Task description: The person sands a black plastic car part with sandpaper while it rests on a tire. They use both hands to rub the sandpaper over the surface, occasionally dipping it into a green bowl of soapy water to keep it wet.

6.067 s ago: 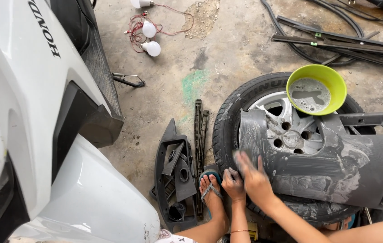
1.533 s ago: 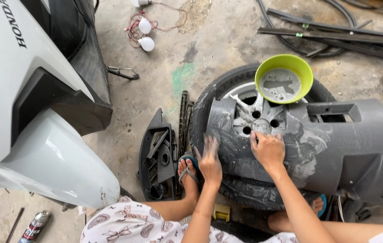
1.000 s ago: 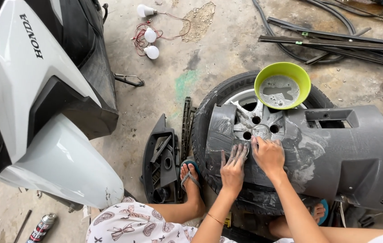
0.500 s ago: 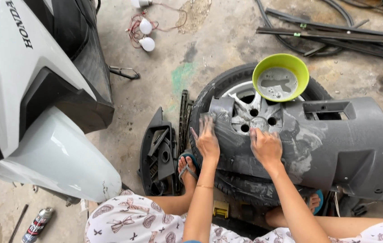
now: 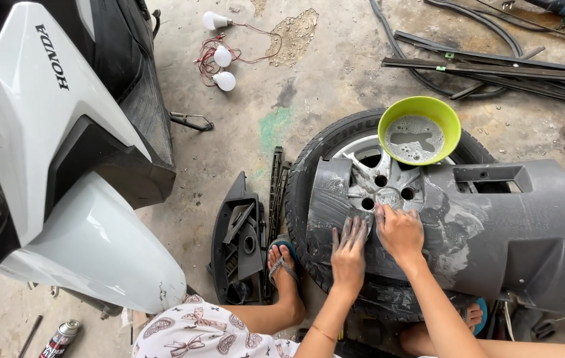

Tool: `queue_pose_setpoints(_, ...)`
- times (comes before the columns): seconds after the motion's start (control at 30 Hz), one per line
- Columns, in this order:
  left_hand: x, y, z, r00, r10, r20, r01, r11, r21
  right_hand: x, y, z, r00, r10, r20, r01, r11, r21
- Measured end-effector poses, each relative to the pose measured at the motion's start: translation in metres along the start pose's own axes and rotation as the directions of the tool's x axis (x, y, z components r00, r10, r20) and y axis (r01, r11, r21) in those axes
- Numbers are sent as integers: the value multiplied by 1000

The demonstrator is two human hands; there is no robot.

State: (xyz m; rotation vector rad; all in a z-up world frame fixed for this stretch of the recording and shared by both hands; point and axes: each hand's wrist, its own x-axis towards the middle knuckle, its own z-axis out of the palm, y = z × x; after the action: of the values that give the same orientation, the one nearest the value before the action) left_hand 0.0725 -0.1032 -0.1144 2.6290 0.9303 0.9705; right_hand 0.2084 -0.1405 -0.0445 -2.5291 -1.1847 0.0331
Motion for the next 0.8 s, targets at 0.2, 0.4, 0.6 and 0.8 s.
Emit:
queue_pose_setpoints(0.2,22,-41,-9,940,-302,-156,309,951,22,-1,-1,3,988,-72,-134,65,996,-57)
queue_pose_setpoints(0.4,1,-52,-9,971,-151,-184,165,984,67,-1,7,13,987,-85,-139,79,996,-42)
queue_pose_setpoints(0.6,-30,-17,-39,999,36,27,-35,999,-33,1,9,20,988,-102,-118,98,994,-39)
queue_pose_setpoints(0.8,-10,-40,-9,912,-373,-172,379,925,2,2,7,19,993,-63,-103,61,998,-19)
